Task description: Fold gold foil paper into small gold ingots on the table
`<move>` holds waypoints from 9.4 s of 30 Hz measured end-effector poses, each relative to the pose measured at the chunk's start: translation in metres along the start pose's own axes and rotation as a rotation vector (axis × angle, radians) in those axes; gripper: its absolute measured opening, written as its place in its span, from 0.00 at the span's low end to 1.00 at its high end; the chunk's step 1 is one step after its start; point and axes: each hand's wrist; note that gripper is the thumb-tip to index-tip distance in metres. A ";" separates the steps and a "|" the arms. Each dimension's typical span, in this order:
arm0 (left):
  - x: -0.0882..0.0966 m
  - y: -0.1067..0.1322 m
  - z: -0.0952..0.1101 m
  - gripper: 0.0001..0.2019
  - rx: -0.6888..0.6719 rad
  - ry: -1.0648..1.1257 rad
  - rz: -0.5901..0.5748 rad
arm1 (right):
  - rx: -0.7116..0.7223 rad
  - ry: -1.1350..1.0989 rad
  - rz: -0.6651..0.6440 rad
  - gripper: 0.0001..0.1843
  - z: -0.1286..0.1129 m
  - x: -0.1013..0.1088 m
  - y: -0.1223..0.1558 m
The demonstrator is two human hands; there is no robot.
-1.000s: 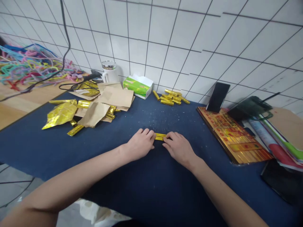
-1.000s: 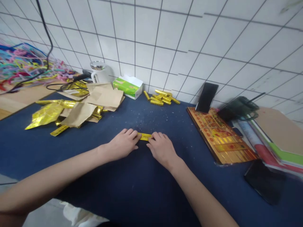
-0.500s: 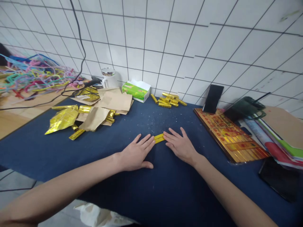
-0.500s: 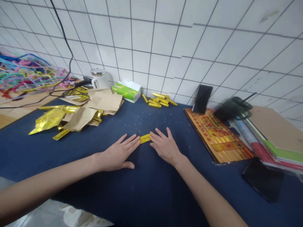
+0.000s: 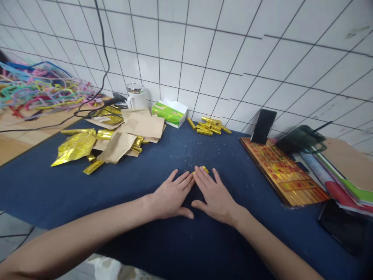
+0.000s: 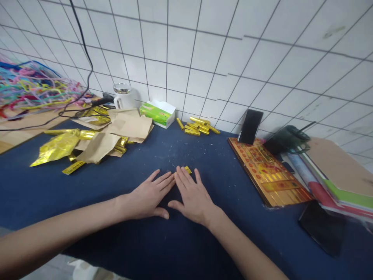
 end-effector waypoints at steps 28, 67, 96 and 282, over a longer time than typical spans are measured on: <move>0.017 0.003 -0.019 0.36 0.008 0.141 -0.203 | -0.168 -0.073 -0.072 0.36 0.012 -0.004 0.007; 0.006 0.003 -0.013 0.46 0.006 0.103 -0.095 | 0.019 -0.111 -0.088 0.40 -0.001 0.002 -0.005; 0.004 -0.024 -0.015 0.08 0.061 0.161 0.103 | -0.196 -0.039 0.295 0.10 0.024 -0.009 0.011; 0.041 -0.043 -0.016 0.21 0.410 1.032 -0.151 | -0.270 -0.137 0.318 0.22 -0.005 0.016 -0.011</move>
Point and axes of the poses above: each hand's wrist, its own y-axis away from the middle knuckle, its own x-axis out of the back of the hand, z = x × y, and after that the axes turned 11 degrees about x, right-handed
